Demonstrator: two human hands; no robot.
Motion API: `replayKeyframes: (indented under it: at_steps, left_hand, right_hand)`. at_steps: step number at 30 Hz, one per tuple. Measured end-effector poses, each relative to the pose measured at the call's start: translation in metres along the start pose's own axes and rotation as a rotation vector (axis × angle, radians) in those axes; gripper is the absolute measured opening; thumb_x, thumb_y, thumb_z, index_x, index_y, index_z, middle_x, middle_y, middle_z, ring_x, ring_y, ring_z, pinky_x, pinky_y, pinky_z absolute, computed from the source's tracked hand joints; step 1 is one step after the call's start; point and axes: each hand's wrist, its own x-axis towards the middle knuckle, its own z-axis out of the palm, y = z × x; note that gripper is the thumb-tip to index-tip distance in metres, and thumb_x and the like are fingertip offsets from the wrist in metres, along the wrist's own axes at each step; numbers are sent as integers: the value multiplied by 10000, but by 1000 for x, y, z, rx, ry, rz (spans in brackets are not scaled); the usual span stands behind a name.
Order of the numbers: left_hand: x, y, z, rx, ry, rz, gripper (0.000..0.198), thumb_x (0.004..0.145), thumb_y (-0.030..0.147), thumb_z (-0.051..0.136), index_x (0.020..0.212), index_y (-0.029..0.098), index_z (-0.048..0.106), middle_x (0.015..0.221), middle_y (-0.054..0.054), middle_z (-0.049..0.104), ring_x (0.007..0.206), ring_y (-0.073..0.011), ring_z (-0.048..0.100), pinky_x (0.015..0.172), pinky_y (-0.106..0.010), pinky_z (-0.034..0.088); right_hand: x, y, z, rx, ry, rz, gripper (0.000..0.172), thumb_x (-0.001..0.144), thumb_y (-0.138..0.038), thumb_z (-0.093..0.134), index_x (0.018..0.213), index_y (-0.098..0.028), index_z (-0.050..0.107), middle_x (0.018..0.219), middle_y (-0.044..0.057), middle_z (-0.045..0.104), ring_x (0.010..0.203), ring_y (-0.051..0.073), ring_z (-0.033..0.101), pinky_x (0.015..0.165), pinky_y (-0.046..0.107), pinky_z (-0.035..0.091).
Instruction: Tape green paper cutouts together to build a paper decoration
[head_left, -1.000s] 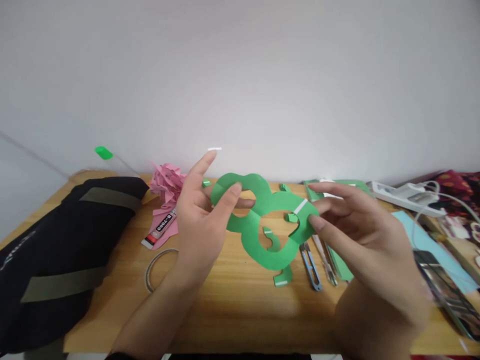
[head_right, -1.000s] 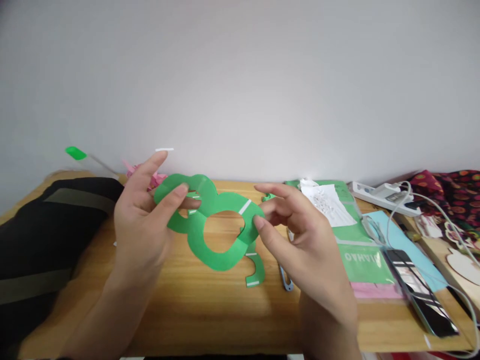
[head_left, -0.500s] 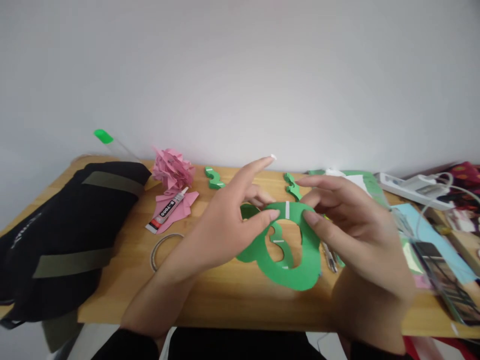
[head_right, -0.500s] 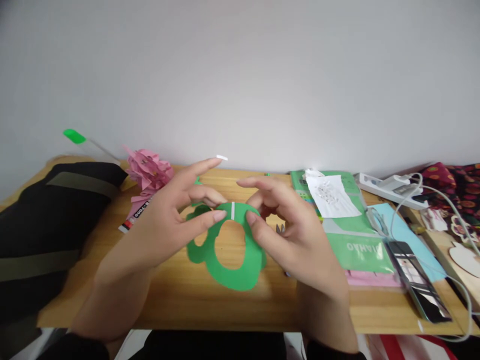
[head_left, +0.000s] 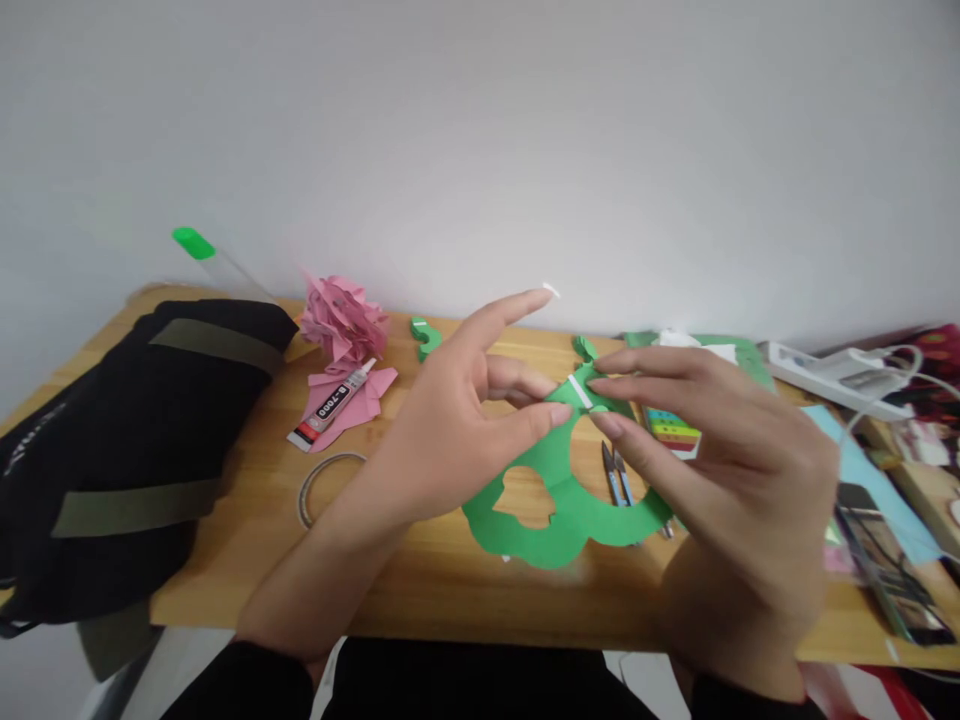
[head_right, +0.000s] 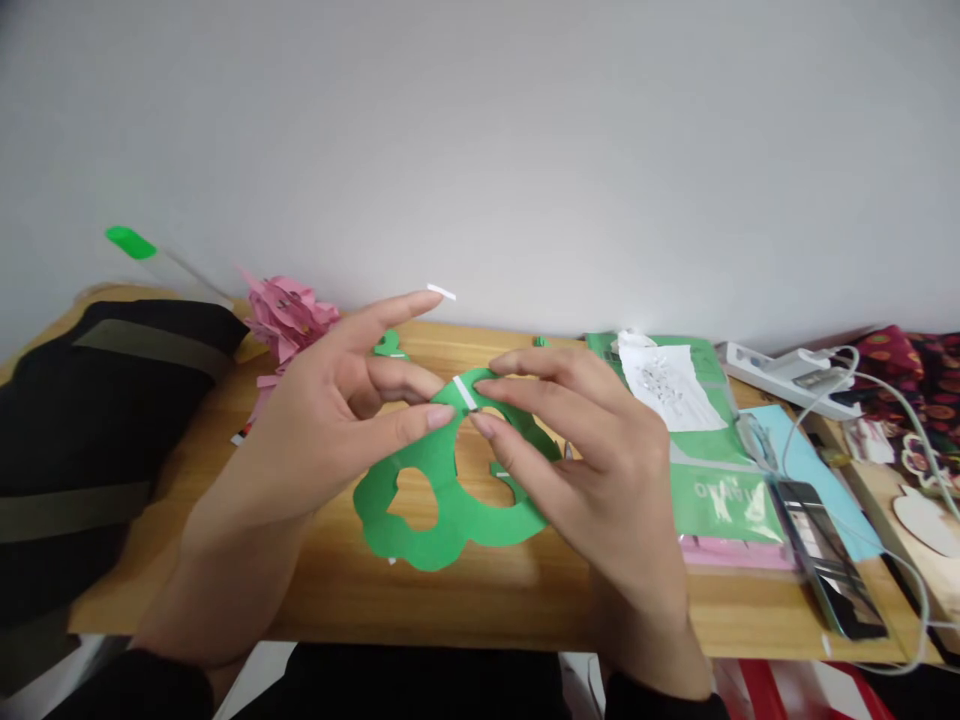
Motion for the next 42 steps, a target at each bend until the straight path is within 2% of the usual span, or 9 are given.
replayKeyframes:
  at_steps: [6,12,17,22,29,33,36,42]
  left_hand:
    - [-4,1,5,110,57,71,706,776,67,685,1405,268,435,762,74,730,839,-126,700,858,-294,577]
    - [-5,1,6,191,73,108,723,768,98,686,1403,338,437,771,96,734,875,-160,712,949,-339,553]
    - [-5,4,6,258,57,122,734,794,87,666,1456,235,385,783,69,749,865,-140,703,1015,-324,512]
    - [-6,4,6,259,43,127,739,798,69,648,1469,205,368,784,58,748,843,-135,697,975,-311,529]
    - [-6,0,6,201,61,82,750,793,131,670,1462,306,378,797,74,749,857,-154,711,911,-318,569]
    - [-7,0,7,168,66,64,776,763,135,693,1451,335,396,779,79,744,804,-158,715,842,-305,591]
    - [-7,0,8,149,68,53,773,775,125,685,1463,312,387,788,66,749,784,-152,707,844,-314,591]
    - [-4,1,7,82,33,16,787,779,116,682,1482,251,356,760,49,752,741,-141,690,801,-299,588]
  right_hand:
    - [-1,0,-1,-28,-45,-30,167,822,-109,697,918,-246,711,917,19,750,884,190,708,739,329,577]
    - [1,-2,-6,-49,-96,-65,186,844,-97,654,915,-258,714,887,30,747,861,201,704,736,363,573]
    - [1,0,-5,-62,-118,-91,236,853,-93,636,962,-289,707,909,20,748,860,213,697,746,395,562]
    - [1,0,-8,-82,-93,-82,248,843,-74,635,954,-283,705,902,23,746,860,216,695,761,393,558]
    - [3,-1,-11,-75,-132,-97,161,834,-118,671,913,-256,695,917,46,741,834,219,700,724,378,553]
    - [4,0,-10,-108,-128,-139,184,839,-96,653,911,-262,683,901,39,741,835,214,701,713,372,556]
    - [3,2,-9,-129,-138,-178,196,835,-97,658,918,-272,686,903,33,744,828,209,700,712,368,561]
    - [-2,3,-7,-223,-79,-240,212,825,-90,673,941,-268,681,886,23,753,783,202,691,704,374,542]
